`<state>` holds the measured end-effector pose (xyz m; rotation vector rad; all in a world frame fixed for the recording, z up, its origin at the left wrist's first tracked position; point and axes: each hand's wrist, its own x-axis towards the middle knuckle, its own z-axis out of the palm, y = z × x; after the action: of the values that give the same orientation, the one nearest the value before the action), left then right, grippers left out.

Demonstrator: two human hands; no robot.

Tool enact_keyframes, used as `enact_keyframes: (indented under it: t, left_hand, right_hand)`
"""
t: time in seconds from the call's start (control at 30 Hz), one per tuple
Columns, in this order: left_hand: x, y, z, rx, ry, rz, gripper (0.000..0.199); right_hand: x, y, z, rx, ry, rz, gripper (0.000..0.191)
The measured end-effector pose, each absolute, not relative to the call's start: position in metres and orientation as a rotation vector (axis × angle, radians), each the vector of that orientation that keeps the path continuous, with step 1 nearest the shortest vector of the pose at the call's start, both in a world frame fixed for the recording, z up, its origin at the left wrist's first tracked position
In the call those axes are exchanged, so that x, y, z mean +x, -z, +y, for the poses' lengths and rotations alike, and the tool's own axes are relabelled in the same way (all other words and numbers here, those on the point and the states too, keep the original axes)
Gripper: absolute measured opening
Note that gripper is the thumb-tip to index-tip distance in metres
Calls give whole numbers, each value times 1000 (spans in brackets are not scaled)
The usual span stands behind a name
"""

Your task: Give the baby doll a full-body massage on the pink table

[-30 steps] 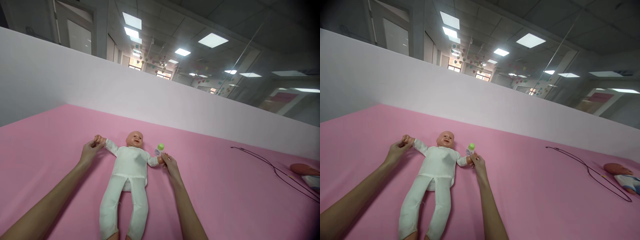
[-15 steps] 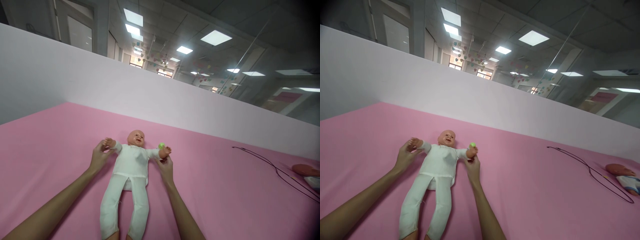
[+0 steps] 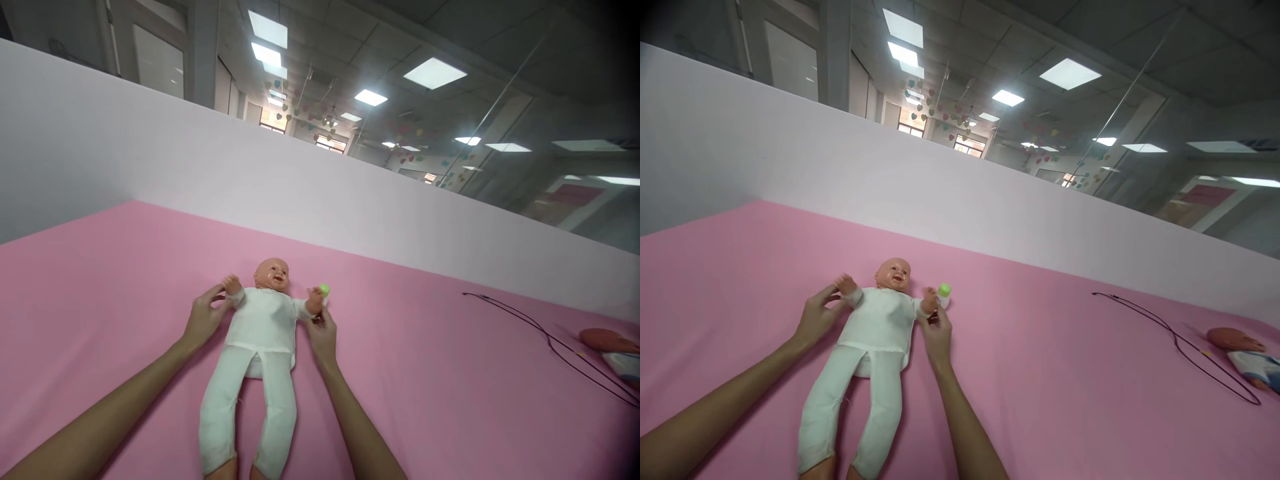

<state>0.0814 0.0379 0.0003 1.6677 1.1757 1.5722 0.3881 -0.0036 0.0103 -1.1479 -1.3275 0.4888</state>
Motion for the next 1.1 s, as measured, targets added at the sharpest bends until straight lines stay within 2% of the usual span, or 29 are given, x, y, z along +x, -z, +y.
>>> enact_keyframes:
  t: [0.13, 0.23, 0.4, 0.53, 0.6, 0.73, 0.83, 0.97, 1.1]
  left_hand:
    - [72, 6, 49, 1005, -1656, 1314, 44]
    - [68, 4, 52, 956, -1642, 1306, 46]
    - [76, -8, 41, 1411, -1645, 1161, 36]
    - [82, -4, 36, 2021, -1405, 959, 22]
    - [82, -1, 37, 2255, -1384, 814, 27]
    - [82, 2, 39, 2370, -1387, 741, 33]
    - [84, 0, 36, 2103, -1416, 932, 24]
    - [81, 2, 40, 1397, -1669, 1230, 37]
    - [70, 5, 49, 975, -1689, 1304, 45]
  right_hand:
    - [398, 0, 3, -1192, -651, -838, 40]
    - [399, 2, 4, -1178, -737, -748, 42]
    - [389, -13, -1, -1046, -748, -1072, 55]
    - [384, -16, -8, -986, -699, -1554, 28]
    - [385, -14, -11, -974, -647, -1787, 26]
    - [384, -11, -13, -996, -625, -1930, 35]
    - [381, -9, -9, -1014, -640, -1682, 29]
    - [384, -5, -3, -1079, -695, -1099, 43]
    - [392, -3, -1, -1127, -721, -832, 50]
